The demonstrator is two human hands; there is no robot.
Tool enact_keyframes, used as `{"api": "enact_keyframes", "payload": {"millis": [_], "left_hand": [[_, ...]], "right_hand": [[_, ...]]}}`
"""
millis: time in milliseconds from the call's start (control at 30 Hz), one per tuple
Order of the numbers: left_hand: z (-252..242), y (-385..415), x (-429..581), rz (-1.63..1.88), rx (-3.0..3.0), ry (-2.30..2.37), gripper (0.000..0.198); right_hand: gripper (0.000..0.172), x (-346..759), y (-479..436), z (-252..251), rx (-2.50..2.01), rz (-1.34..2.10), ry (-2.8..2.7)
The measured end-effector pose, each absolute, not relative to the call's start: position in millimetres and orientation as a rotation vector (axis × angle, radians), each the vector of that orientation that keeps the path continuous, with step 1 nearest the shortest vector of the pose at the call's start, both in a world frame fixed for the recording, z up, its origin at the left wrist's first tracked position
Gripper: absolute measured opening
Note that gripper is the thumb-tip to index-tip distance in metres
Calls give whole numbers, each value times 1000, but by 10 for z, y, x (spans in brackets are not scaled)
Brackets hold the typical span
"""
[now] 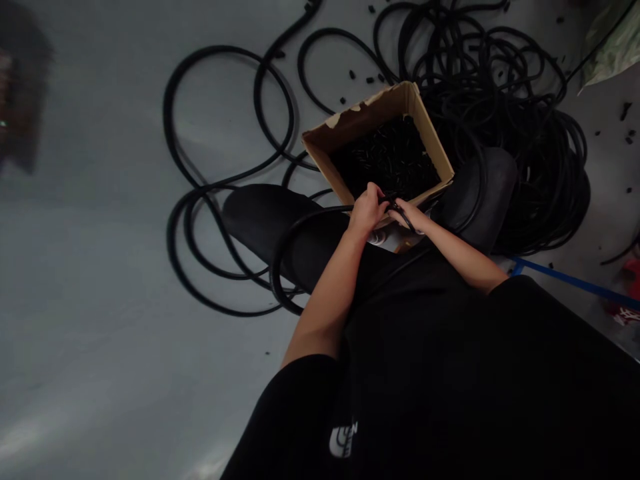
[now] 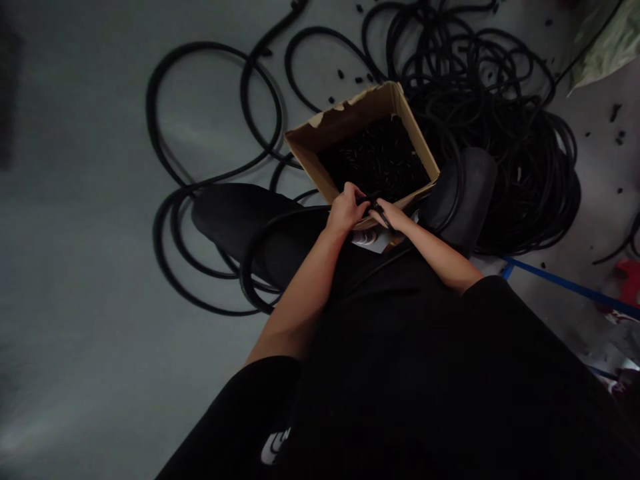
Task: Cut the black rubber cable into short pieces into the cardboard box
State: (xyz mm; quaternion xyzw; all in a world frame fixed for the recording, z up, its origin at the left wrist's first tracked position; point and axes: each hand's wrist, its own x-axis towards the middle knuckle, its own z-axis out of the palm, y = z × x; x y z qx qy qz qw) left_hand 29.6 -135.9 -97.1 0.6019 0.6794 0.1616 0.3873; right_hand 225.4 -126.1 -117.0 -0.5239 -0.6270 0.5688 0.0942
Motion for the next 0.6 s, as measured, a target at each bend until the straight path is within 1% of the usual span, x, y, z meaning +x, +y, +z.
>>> {"api": "enact_keyframes", "payload": {"millis": [67, 167, 300, 467, 600], "left_hand": [[-913, -1345, 290, 396, 1502, 1751, 36], [-848, -1325, 285, 386, 1482, 1767, 38], [-784, -1314, 292, 330, 1547, 1779, 41], [-679, -1317, 310, 58, 1746, 1824, 32], [-648, -1313, 293, -39, 1825, 1762, 31]], "right_hand": [[21, 2241, -1277, -1071, -1628, 1745, -1791], [25, 2218, -1279, -940, -1678, 1772, -1796], [27, 2209, -1249, -892, -1667, 1671, -1889], [20, 2244, -1199, -963, -1740, 1585, -1954], [17, 2271, -1173, -1005, -1821, 1651, -1876]]}}
